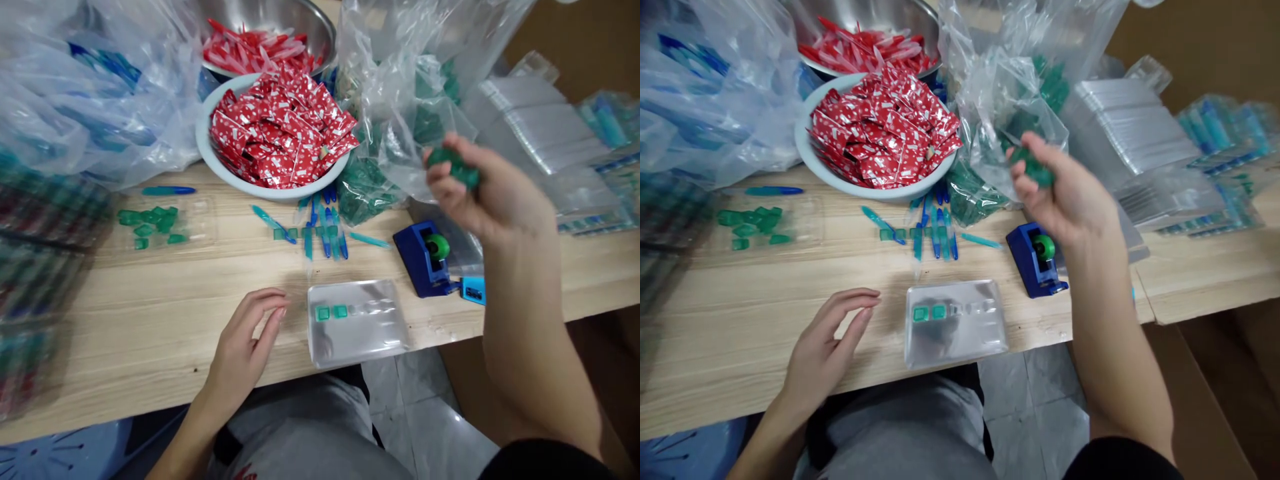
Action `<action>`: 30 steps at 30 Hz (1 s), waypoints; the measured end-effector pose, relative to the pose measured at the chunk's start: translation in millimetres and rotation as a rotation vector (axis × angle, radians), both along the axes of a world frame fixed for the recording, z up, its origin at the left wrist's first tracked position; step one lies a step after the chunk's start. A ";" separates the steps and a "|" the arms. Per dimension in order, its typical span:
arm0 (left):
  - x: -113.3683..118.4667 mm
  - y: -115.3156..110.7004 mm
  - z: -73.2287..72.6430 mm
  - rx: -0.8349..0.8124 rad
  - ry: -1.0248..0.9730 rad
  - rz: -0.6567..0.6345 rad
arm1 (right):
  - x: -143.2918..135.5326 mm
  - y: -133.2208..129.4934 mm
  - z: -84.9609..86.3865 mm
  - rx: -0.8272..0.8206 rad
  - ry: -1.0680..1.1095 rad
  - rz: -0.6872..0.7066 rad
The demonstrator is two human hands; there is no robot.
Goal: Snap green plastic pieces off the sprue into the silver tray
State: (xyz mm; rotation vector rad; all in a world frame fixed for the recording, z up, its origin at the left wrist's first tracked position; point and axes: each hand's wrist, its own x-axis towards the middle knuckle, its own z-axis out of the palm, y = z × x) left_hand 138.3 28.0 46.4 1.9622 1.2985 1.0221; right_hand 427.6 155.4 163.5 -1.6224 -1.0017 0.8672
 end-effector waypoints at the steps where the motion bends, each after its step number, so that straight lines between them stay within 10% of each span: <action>1: 3.1 -0.4 4.3 -0.007 -0.022 -0.004 | -9.1 -24.9 -4.1 -0.181 0.244 0.029; 9: 44.2 -5.2 34.1 0.094 0.015 -0.223 | -64.5 -141.8 -65.6 -0.424 1.148 0.215; 30: 60.2 -6.8 24.7 0.236 0.199 -0.207 | -66.9 -155.1 -83.7 -0.327 1.231 0.167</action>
